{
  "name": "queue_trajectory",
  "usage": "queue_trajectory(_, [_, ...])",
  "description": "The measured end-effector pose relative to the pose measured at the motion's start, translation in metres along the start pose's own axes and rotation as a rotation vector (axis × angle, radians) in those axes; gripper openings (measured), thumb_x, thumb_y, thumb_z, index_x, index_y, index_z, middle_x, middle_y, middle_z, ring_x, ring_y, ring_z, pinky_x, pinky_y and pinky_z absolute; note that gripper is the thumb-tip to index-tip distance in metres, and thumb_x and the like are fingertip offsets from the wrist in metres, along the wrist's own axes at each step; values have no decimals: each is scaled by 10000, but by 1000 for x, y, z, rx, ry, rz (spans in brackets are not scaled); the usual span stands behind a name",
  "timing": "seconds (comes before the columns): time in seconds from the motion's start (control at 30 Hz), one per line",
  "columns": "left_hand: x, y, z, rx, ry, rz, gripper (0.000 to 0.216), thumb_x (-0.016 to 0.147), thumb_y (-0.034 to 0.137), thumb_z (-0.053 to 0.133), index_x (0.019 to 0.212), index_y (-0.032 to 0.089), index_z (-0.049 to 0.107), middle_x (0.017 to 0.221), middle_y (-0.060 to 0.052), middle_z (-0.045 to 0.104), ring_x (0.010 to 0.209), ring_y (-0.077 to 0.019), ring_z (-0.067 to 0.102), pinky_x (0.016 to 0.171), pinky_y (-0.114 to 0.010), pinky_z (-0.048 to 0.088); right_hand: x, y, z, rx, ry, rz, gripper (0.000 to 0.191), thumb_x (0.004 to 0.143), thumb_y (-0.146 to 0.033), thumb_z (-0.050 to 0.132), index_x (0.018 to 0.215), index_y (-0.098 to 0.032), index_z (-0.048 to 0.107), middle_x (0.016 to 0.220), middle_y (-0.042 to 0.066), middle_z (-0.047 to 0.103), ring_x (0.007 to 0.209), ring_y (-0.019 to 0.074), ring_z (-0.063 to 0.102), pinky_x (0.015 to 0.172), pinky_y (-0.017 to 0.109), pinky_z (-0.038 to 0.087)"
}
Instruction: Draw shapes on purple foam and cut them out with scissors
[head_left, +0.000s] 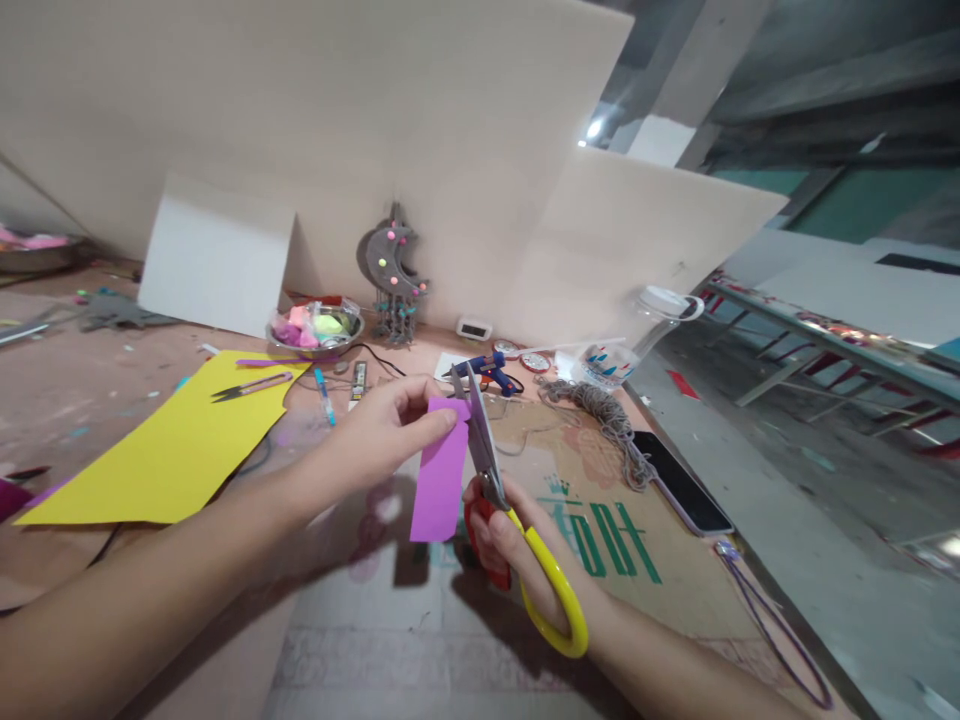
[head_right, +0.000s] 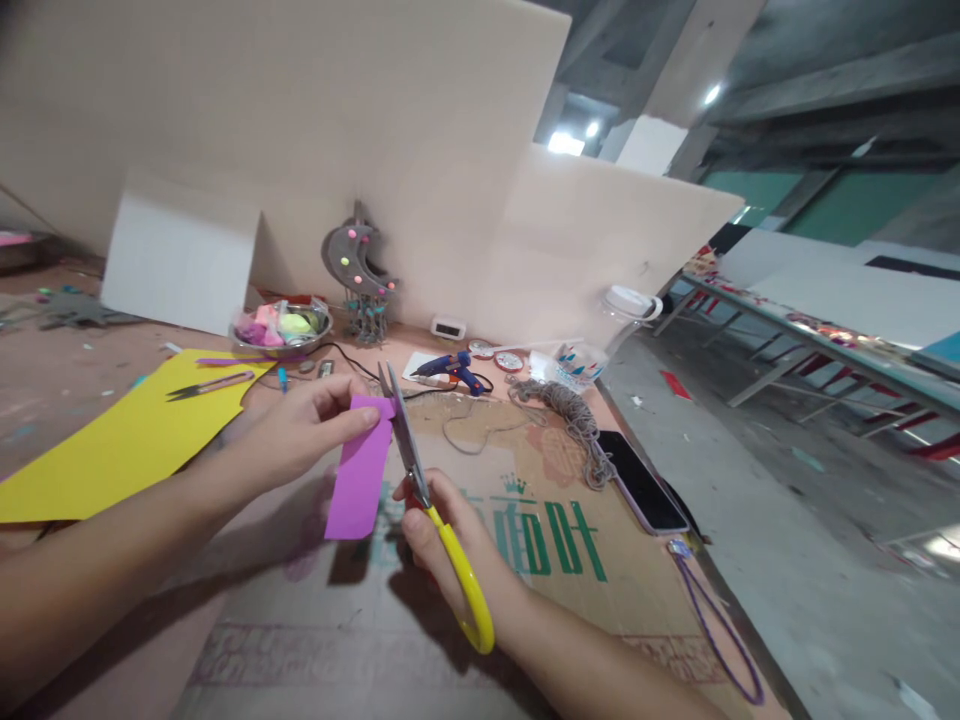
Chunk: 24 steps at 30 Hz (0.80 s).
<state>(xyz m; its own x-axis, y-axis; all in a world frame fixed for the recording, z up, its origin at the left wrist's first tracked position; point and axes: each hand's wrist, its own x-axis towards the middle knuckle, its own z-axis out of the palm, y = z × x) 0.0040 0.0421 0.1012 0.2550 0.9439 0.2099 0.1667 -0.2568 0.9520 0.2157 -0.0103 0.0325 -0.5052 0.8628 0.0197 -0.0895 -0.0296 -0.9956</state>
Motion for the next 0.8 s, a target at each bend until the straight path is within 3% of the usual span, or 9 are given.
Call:
queue_trajectory(0.2, [-2, -3, 7, -50, -52, 17, 230, 875, 288, 591, 697, 199, 476, 651, 55, 480, 586, -93, 469, 543, -208, 361, 1, -2, 0, 10, -59, -108, 502, 932, -674, 537, 1185, -240, 538, 782, -26, 366, 603, 118, 286, 528, 259, 281])
queue_trajectory(0.63, [-2, -4, 3, 9, -60, 6, 216, 871, 290, 587, 701, 197, 494, 651, 60, 488, 601, -95, 479, 550, -207, 365, -1, 3, -6, -15, -41, -45, 514, 929, -684, 531, 1153, -222, 529, 785, -32, 362, 610, 106, 263, 506, 235, 242])
queue_trajectory(0.8, [0, 1, -3, 22, -50, -43, 244, 857, 370, 609, 706, 190, 542, 639, 49, 493, 581, -99, 473, 524, -209, 356, -1, -1, -6, -53, -50, -34, 528, 925, -696, 523, 1159, -223, 520, 778, -35, 348, 601, 110, 256, 499, 234, 249])
